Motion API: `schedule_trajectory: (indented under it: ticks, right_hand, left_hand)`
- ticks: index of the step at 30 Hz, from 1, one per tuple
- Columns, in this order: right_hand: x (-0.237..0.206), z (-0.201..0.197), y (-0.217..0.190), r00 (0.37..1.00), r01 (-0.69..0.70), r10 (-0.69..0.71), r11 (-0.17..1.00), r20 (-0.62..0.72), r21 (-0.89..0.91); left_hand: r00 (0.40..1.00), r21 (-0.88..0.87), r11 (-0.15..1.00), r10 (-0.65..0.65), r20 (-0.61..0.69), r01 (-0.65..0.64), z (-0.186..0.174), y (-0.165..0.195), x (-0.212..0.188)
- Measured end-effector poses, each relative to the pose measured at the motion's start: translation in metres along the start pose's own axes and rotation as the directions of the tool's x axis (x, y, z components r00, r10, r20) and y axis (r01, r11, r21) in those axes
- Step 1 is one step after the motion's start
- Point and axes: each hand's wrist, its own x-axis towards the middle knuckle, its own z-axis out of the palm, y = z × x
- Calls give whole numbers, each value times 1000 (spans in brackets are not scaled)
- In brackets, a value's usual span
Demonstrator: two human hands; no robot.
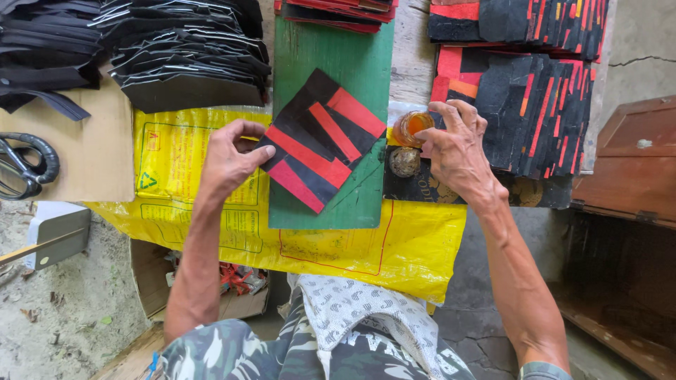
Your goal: The person repeatedly picks a black rubber piece and a red-and-black patterned insole, presses them together, and places the assembled pair on a stack. The process is repeated multiple times with consistent hand motions and stacking.
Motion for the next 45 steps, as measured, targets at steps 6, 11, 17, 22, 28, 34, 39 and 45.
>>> schedule_trajectory:
  ticks: [6, 11, 17, 22, 28, 34, 39, 45]
  right_hand:
    - [1, -1, 1, 999, -23, 22, 1000, 35, 22]
    - [3, -5, 1, 999, -30, 31, 999, -20, 43]
    - [-18, -14, -28, 897, -118, 347, 783, -273, 611]
    - [-27, 6, -77, 796, -49, 594, -134, 120, 990]
    - [-26, 2, -98, 838, -31, 523, 326, -153, 945]
    - [-29, -6, -108, 858, 7, 473, 382, -201, 924]
    - [-29, -7, -109, 830, 82, 478, 406, -288, 910]
    - [-24, -3, -107, 787, 188, 427, 523, -446, 831]
  left_hand:
    - [935, -25, 998, -46, 352, 59, -3, 19, 40]
    - [874, 15, 997, -71, 481, 73, 11, 36, 47]
    - [884, -634, 770, 250, 395, 65, 15, 46, -4]
    - [899, -753, 657, 305, 313, 40, 60, 34, -43]
    - [869, -701, 713, 341, 357, 9, 89, 14, -47]
    - [940, -729, 681, 204, 273, 63, 110, 14, -39]
    - [922, -866, 460, 214, 324, 197, 113, 26, -50]
    - [891, -860, 441, 235, 388, 258, 115, 34, -55]
